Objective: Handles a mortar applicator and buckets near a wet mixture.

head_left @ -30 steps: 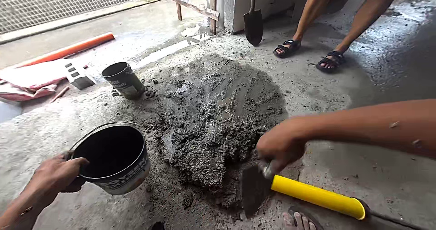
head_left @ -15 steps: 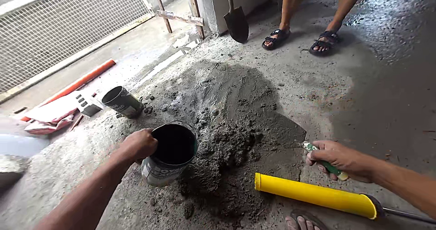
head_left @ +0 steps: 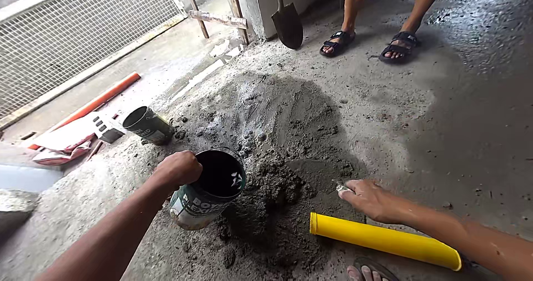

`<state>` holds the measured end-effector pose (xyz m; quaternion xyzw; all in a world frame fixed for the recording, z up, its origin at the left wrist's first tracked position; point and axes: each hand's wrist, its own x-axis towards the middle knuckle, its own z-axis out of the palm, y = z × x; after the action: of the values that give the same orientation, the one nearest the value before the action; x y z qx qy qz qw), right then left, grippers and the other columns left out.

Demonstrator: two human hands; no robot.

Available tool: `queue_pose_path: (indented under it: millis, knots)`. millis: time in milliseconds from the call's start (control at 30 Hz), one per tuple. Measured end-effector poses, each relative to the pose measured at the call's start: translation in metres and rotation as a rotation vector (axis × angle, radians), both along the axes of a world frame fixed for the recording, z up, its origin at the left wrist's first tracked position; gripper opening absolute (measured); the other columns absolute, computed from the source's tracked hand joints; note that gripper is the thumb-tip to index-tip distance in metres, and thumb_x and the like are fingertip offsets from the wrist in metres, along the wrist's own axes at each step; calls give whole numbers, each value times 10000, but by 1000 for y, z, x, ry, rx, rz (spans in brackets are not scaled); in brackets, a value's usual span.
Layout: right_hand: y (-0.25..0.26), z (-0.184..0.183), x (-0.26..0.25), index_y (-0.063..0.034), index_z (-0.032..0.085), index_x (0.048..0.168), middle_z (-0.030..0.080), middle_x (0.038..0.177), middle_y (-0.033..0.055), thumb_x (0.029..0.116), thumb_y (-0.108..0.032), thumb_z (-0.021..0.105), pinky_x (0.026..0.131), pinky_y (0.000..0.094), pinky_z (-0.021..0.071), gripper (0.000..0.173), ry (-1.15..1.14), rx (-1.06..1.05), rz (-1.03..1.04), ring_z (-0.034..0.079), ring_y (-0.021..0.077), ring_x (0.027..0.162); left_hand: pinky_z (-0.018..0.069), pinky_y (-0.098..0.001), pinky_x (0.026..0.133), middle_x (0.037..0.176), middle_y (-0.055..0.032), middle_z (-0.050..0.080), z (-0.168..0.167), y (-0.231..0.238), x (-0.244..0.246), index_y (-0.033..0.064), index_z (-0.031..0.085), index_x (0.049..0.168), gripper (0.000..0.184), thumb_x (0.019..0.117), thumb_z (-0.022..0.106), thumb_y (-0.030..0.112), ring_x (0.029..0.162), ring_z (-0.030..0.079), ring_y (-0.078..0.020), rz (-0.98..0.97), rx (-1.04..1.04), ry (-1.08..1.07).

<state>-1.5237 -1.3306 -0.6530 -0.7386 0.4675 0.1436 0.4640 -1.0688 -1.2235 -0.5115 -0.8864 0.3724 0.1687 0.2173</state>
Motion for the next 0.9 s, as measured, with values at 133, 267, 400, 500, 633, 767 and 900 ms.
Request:
queue_pose_path:
  millis: [133, 267, 400, 500, 633, 767, 900]
  knots:
    - [9, 1, 24, -74, 634, 1032, 650, 911, 140, 1072, -464, 411, 808, 555, 534, 451, 77, -93, 160, 667, 313, 907, 527, -509, 567, 714, -133, 666, 1, -10, -9, 93, 655, 776, 248, 930, 573, 270, 615, 656, -286, -23, 49, -21]
    - [21, 7, 44, -49, 625, 1091, 665, 1003, 181, 1079, -447, 375, 873, 586, 526, 470, 119, -84, 270, 670, 355, 1013, 502, -505, 569, 722, -136, 653, 1, -22, -19, 80, 647, 752, 259, 923, 571, 259, 635, 642, -293, -23, 97, -35]
    - [30, 7, 56, -36, 614, 1122, 671, 1039, 198, 1084, -440, 373, 893, 592, 533, 471, 163, -86, 332, 671, 375, 1058, 510, -533, 605, 740, -112, 654, 3, -39, -30, 95, 642, 734, 270, 911, 585, 291, 690, 652, -292, -68, 151, -54]
    - [28, 3, 53, -35, 615, 1119, 672, 1043, 197, 1085, -439, 372, 897, 594, 531, 473, 163, -78, 327, 670, 376, 1062, 509, -557, 631, 776, -125, 663, 4, -48, -41, 90, 644, 739, 265, 905, 599, 291, 747, 661, -306, -98, 168, -73]
    - [10, -22, 11, -52, 618, 968, 613, 868, 153, 1067, -487, 387, 761, 568, 510, 502, 42, 1, 90, 638, 318, 847, 516, -576, 646, 808, -134, 676, 1, -53, -41, 89, 652, 771, 240, 897, 607, 289, 782, 673, -328, -117, 150, -77]
    - [-11, -54, -46, -41, 624, 966, 608, 788, 130, 1076, -500, 397, 629, 492, 522, 524, 116, 61, -215, 611, 262, 653, 528, -521, 584, 748, -130, 667, -1, -46, -24, 85, 648, 800, 229, 925, 574, 262, 661, 664, -291, -99, 93, -19]
    - [-18, -82, -1, -28, 637, 1128, 594, 819, 125, 1085, -495, 366, 620, 469, 508, 542, 86, 210, -230, 568, 242, 639, 482, -467, 518, 652, -129, 608, 2, -41, -12, 72, 611, 725, 286, 947, 557, 244, 548, 592, -267, -43, 72, 24]
